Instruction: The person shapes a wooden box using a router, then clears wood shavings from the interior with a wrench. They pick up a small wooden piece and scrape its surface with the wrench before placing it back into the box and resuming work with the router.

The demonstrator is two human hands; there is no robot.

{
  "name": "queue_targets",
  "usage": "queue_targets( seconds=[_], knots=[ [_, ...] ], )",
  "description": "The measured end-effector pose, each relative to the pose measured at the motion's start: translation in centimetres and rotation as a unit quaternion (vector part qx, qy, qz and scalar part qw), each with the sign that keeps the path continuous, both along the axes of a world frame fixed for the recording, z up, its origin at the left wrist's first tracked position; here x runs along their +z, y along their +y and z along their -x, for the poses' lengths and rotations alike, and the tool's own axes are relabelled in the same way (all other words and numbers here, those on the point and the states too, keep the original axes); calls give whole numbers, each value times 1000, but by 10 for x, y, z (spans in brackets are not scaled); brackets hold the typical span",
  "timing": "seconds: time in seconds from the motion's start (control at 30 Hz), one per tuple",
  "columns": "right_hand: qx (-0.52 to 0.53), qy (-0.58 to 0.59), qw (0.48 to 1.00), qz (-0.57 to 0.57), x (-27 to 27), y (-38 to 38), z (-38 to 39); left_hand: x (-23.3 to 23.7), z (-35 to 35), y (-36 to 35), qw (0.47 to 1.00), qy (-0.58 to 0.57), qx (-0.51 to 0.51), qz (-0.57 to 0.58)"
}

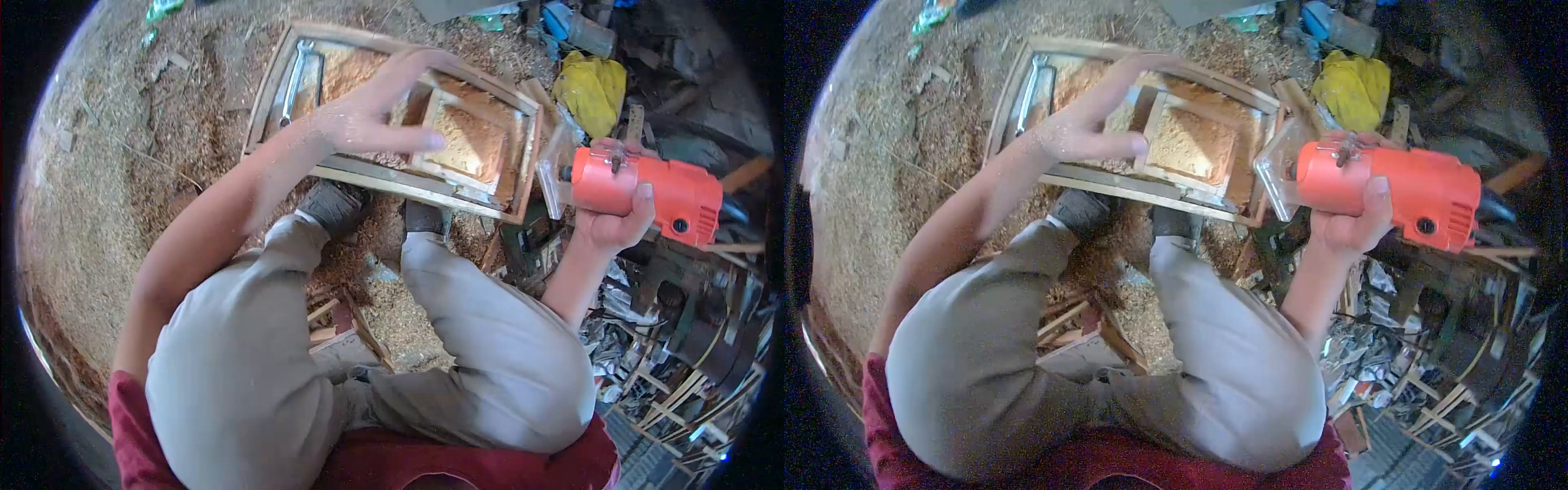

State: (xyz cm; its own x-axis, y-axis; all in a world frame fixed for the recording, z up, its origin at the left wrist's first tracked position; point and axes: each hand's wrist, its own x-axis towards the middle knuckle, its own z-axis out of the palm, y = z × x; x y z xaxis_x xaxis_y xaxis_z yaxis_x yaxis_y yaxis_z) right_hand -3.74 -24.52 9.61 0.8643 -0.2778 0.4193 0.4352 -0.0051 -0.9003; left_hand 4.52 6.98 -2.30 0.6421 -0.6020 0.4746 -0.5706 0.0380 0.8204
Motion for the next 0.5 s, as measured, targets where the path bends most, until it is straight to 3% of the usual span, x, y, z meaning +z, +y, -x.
queue_targets(
  seconds=[0.1, 0.2, 0.3, 0.5],
  knots=[
    [44, 28, 998, -36, 31, 8, 16, 13, 8, 16, 993, 105, 51, 12],
    [53, 37, 997, -35, 72, 23, 34, 67, 9, 42, 994, 2, 66, -87],
    [75, 28, 996, -37, 121, 42, 57, 154, 25, 54, 994, 24, 39, -96],
    [93, 60, 993, -27, 214, 92, 136, 345, 117, 50, 995, -91, 41, -21]
  ],
)
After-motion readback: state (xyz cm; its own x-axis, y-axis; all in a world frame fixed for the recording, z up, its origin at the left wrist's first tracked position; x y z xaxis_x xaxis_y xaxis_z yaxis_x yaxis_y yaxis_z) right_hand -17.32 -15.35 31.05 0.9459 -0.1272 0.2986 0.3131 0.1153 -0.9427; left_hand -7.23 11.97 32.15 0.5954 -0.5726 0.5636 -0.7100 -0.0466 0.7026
